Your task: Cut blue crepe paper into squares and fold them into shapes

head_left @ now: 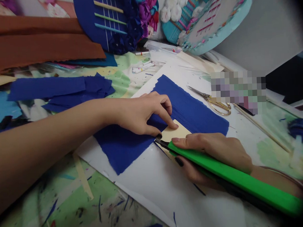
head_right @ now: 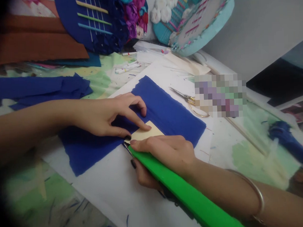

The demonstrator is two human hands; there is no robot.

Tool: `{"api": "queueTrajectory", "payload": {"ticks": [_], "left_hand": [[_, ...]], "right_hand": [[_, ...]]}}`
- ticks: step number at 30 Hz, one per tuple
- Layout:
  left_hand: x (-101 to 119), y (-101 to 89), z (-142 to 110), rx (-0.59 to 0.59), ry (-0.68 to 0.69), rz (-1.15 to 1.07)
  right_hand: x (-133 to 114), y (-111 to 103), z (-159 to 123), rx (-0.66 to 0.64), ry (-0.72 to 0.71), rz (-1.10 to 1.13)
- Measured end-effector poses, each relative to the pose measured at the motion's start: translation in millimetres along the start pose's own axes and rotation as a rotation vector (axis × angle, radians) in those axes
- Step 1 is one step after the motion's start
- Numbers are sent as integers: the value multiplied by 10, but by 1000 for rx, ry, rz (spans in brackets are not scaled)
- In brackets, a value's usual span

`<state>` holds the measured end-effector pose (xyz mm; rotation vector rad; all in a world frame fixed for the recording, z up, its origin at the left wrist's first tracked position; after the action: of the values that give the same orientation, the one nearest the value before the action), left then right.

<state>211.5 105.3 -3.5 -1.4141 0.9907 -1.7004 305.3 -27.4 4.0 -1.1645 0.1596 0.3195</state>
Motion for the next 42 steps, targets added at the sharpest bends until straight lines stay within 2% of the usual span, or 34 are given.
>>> {"api": "queueTrajectory", "payload": {"ticks": [3,5,10,16,20,28,42], "left_hand": [[-3,-4,-1,-2,-7,-1],[-4,-1,0,-7,-10,-2],[-3,2,2,-4,-14,0],[1,0,2,-5,-12,-3],[4,0,6,-7,-10,-2],[7,-2,-1,-12,-3,-2],[0,0,6,-5,-4,-4]], "right_hand": [[-28,-49,5,132,40,126],[-50,-45,3,149,29,163],[-39,-31,10,126,23,156],[-42,-26,21,121,-79,153],[-47,20,17,4,-116,127],[-106,-18,52,-41,-133,52],[-125,-25,44,-15,-230,29]]}}
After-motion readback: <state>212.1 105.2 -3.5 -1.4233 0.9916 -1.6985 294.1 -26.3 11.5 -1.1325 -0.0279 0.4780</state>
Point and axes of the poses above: each hand's wrist, its own z-axis towards the middle knuckle, its own y-axis out of the palm, x = y × z, the point moved 5 cm from there along z, towards the middle knuckle, and after that the axes turned 10 degrees about y, right-handed, at the moved point
